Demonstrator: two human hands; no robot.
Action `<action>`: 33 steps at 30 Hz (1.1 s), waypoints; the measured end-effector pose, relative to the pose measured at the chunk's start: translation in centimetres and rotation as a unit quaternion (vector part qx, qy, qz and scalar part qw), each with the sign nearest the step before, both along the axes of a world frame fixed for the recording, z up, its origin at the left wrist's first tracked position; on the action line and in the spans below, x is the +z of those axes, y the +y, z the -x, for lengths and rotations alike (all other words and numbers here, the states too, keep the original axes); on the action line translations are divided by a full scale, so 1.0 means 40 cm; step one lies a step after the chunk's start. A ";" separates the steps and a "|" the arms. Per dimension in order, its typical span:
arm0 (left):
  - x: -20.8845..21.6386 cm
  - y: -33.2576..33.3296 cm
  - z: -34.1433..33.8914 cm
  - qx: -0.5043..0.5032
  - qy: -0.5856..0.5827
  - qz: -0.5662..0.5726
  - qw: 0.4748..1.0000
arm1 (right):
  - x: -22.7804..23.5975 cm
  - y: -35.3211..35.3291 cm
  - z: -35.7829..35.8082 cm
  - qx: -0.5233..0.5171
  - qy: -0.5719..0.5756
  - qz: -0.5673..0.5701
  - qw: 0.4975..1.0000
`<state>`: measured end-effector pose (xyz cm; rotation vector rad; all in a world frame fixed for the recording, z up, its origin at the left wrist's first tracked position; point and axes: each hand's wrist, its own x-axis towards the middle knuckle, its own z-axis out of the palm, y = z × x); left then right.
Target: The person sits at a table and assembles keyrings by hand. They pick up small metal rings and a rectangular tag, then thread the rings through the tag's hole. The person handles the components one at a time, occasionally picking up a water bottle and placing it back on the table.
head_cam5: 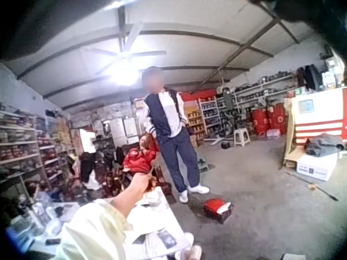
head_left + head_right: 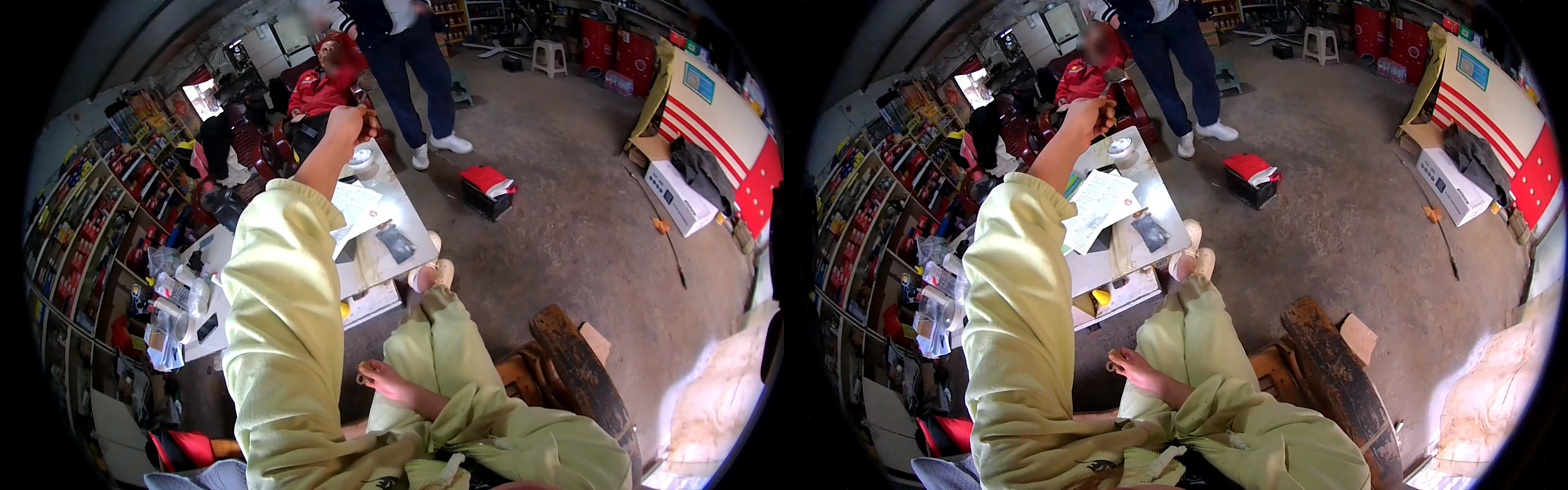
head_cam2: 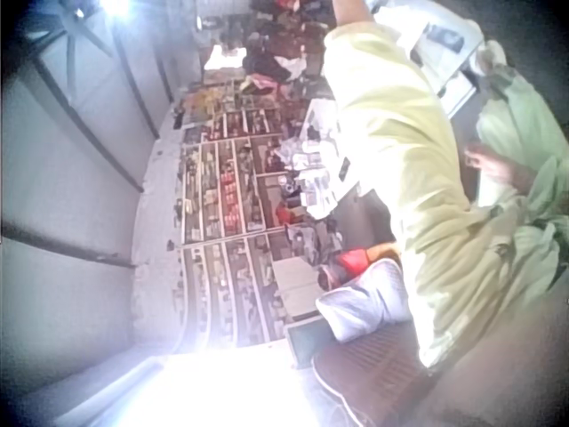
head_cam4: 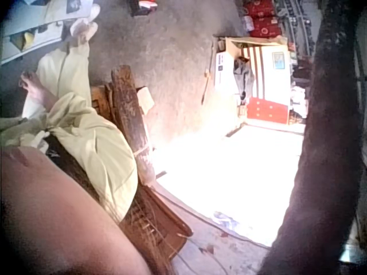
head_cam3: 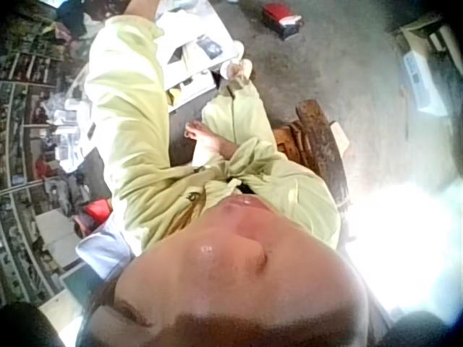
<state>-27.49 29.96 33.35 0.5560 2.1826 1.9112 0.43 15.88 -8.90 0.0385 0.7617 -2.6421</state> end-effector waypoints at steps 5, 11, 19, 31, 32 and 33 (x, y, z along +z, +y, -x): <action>-0.008 0.017 -0.006 -0.011 -0.003 -0.005 1.000 | 0.004 0.006 0.001 -0.004 -0.007 -0.014 1.000; -0.006 0.024 -0.019 -0.009 -0.007 0.006 1.000 | 0.019 0.008 -0.002 -0.008 -0.011 -0.013 1.000; 0.002 0.045 -0.009 0.003 -0.005 0.002 1.000 | -0.002 0.006 0.005 -0.004 0.010 0.004 1.000; 0.041 0.007 -0.030 -0.009 -0.030 -0.042 0.999 | 0.002 0.012 0.004 -0.006 0.001 -0.010 1.000; 0.046 -0.002 -0.037 -0.015 -0.030 -0.049 0.998 | -0.002 0.009 0.003 -0.001 0.003 -0.006 1.000; 0.051 -0.010 -0.042 -0.017 -0.034 -0.046 0.998 | -0.006 0.005 0.002 0.004 0.004 -0.001 1.000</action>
